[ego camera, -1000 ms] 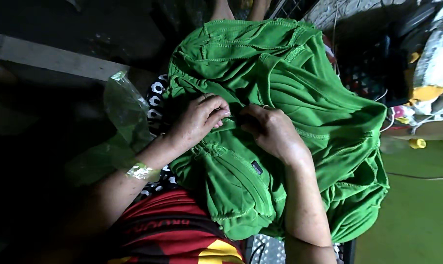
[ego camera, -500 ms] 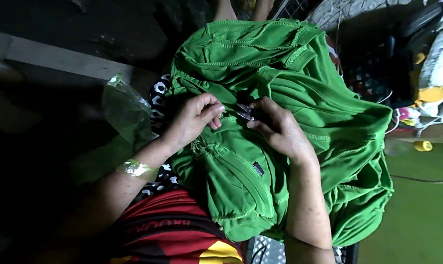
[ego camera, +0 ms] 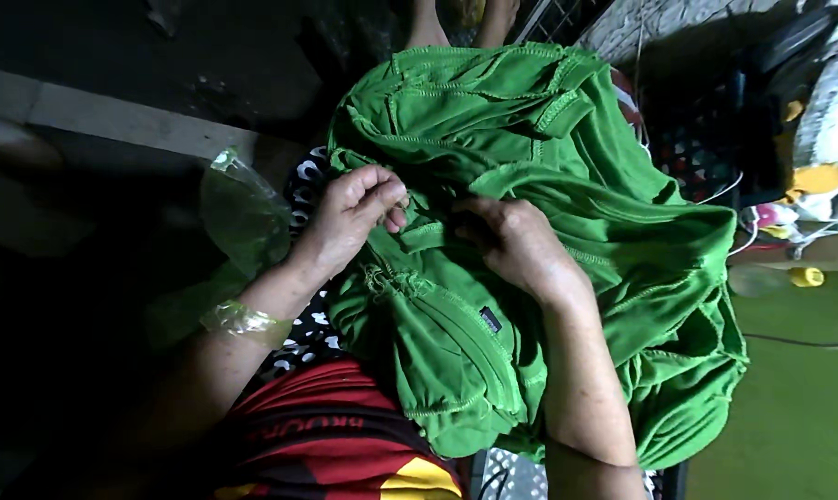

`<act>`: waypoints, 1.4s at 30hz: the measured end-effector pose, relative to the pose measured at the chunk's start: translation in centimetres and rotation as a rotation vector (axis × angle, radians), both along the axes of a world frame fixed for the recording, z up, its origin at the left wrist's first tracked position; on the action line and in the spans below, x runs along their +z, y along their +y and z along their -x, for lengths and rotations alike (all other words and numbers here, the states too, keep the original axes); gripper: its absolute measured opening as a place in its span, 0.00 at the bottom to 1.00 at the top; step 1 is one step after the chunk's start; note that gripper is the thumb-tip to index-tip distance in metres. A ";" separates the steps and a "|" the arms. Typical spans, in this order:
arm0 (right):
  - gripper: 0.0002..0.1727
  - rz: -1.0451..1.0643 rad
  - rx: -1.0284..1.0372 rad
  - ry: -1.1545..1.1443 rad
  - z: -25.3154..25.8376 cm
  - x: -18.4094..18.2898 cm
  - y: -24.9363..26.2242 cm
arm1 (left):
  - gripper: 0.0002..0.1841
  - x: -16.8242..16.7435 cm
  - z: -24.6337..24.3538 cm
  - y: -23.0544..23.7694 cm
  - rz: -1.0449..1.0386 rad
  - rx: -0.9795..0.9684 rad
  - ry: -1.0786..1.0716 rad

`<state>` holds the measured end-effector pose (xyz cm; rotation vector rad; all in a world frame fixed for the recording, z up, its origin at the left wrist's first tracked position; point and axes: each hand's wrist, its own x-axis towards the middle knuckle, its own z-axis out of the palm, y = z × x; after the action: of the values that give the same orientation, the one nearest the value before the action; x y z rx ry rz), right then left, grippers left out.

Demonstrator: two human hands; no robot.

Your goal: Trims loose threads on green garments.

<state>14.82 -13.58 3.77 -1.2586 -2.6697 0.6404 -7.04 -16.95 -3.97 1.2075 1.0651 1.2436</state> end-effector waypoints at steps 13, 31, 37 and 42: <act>0.13 0.207 -0.379 1.082 -6.8 1.0 7.1 | 0.07 0.3 3.4 -1.8 0.061 -0.039 0.007; 0.07 -0.084 -0.097 0.084 -3.3 1.6 -3.0 | 0.20 1.0 -2.7 -2.3 -0.344 0.091 0.738; 0.06 0.166 -0.244 0.347 -3.3 1.8 -2.1 | 0.13 1.0 -1.3 -1.1 -0.390 0.100 0.677; 0.07 0.161 -0.344 0.357 -3.1 -1.3 -1.3 | 0.19 -0.9 0.0 0.2 -0.302 -0.087 0.631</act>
<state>17.88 -14.84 2.50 -1.4385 -2.0897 0.9353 -7.04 -16.77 -4.85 1.9378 1.2777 0.9949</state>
